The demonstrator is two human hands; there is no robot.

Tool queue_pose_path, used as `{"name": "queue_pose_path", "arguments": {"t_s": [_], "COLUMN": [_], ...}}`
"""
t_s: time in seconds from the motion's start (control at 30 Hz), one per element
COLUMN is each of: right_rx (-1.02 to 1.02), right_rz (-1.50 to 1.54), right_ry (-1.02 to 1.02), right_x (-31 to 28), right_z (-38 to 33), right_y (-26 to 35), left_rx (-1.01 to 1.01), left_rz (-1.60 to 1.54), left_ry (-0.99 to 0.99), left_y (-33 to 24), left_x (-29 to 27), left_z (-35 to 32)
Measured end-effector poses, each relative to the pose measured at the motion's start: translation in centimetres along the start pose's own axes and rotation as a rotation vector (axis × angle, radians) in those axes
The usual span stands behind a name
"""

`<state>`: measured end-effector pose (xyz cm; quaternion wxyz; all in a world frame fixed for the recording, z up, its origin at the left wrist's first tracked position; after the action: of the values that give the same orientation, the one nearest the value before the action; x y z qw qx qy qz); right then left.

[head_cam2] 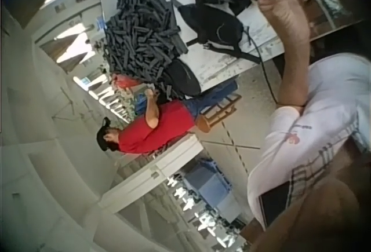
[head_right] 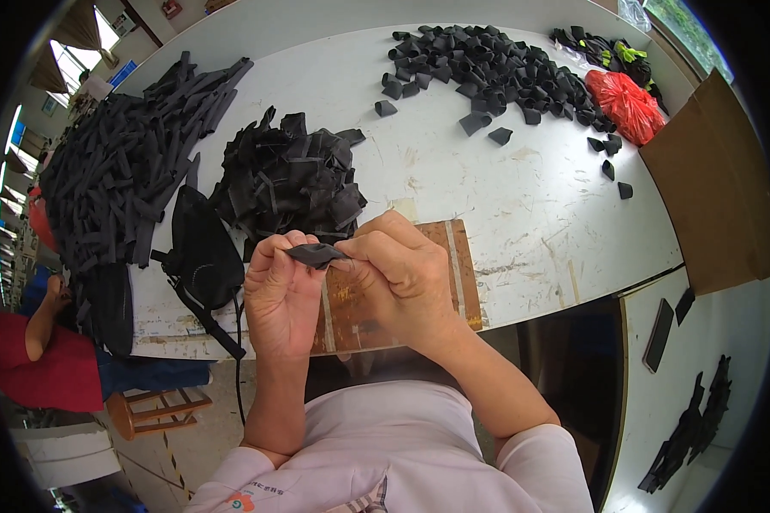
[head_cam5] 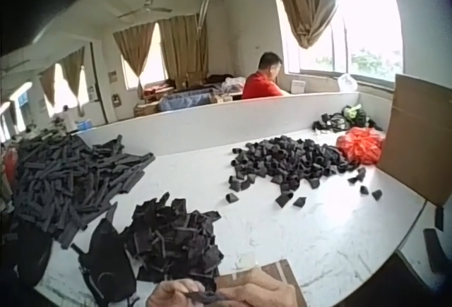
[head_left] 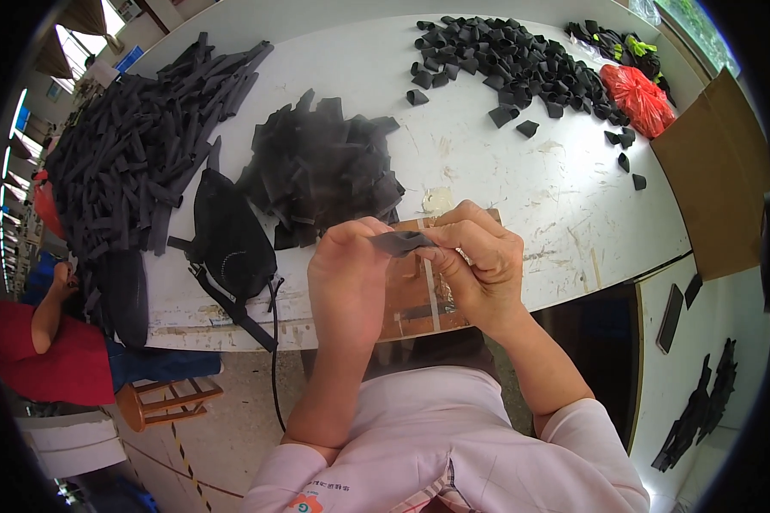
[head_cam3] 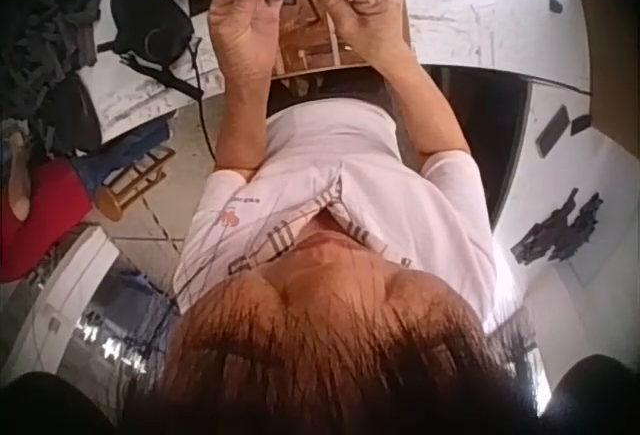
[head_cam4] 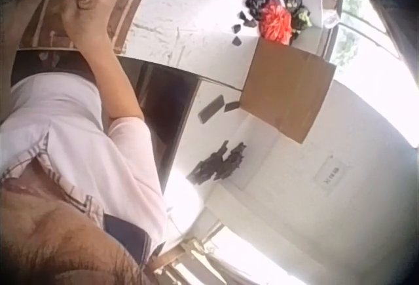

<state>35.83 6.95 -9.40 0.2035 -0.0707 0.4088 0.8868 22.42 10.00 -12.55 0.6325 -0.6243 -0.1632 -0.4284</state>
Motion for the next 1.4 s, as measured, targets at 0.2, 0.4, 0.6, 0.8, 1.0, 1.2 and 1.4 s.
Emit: {"name": "queue_pose_path", "arguments": {"t_s": [0.2,0.4,0.6,0.8,1.0,1.2,1.4], "right_rx": [0.052,0.183,0.192,0.092,0.088,0.086,0.137], "right_rz": [0.010,0.198,0.251,0.069,0.070,0.069,0.076], "right_ry": [-0.035,0.104,0.125,0.152,0.067,0.100,0.127], "right_x": [-0.1,-0.7,0.1,0.4,0.3,0.2,-0.3], "right_z": [-0.2,0.9,0.9,0.8,1.2,0.3,-0.4], "right_y": [-0.4,0.2,-0.8,-0.8,-0.4,-0.9,-0.7], "left_rx": [0.069,0.306,0.159,0.162,0.076,0.145,-0.046], "left_rz": [0.292,0.998,0.703,0.575,0.318,0.638,0.655], "left_ry": [-0.017,0.097,0.003,0.010,-0.018,0.020,-0.072], "left_y": [-0.9,-2.7,-1.5,-0.5,-0.5,-0.6,-0.9], "left_x": [0.6,2.6,-0.1,-0.4,0.1,0.2,1.1], "left_z": [0.6,1.0,1.0,1.0,1.3,0.8,0.0]}}
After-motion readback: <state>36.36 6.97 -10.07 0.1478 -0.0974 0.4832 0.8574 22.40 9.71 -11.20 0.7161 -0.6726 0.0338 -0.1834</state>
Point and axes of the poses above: each hand's wrist, its own z-axis towards the middle knuckle, its own x-axis out of the palm, y = z × x, the point moved 3 cm from there along z, towards the middle knuckle, and after that the axes turned 4 degrees about -x, right-handed, at the moved point
